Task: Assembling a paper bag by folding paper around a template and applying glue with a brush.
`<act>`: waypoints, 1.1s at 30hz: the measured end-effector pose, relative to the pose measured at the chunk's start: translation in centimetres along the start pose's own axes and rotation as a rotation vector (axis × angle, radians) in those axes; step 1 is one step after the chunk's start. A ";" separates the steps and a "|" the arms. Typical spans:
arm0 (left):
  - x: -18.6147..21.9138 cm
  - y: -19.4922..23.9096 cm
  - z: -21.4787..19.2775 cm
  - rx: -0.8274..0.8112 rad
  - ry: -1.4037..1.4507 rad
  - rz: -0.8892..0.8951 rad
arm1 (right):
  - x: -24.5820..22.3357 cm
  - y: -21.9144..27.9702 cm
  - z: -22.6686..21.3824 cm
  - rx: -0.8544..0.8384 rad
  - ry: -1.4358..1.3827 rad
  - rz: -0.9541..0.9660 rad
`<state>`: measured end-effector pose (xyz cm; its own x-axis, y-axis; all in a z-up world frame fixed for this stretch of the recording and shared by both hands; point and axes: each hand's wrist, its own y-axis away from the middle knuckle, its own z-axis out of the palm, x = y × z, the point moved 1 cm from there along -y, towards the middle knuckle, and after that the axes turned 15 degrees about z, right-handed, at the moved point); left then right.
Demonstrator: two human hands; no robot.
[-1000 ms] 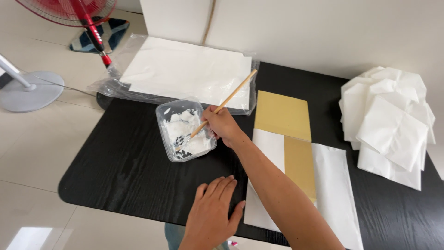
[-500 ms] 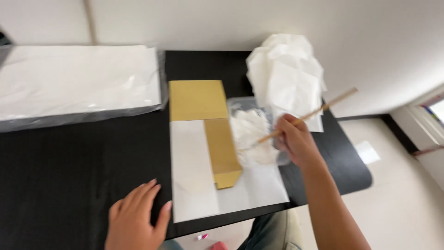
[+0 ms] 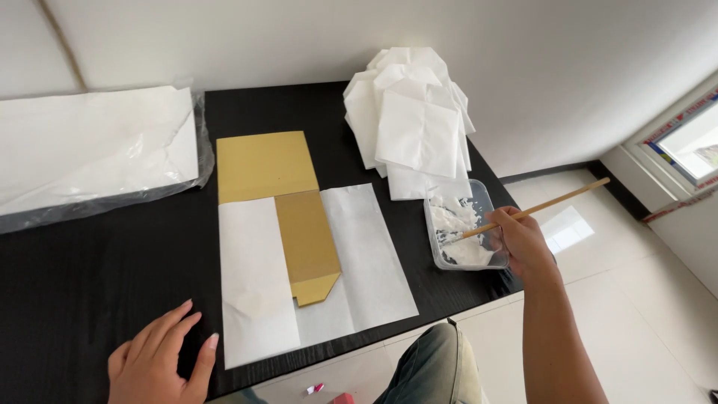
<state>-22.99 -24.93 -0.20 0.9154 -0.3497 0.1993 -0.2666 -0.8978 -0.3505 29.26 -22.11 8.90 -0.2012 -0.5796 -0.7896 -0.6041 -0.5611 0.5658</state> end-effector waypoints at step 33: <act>4.5 -19.0 1.1 -0.629 -0.017 0.575 | 29.3 7.3 7.3 -0.884 -0.579 0.215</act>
<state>-13.45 -9.17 6.36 0.5890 -0.7975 0.1305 -0.8049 -0.5648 0.1818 13.35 -38.87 -11.83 -0.7109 -0.4801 -0.5140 0.2122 -0.8431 0.4940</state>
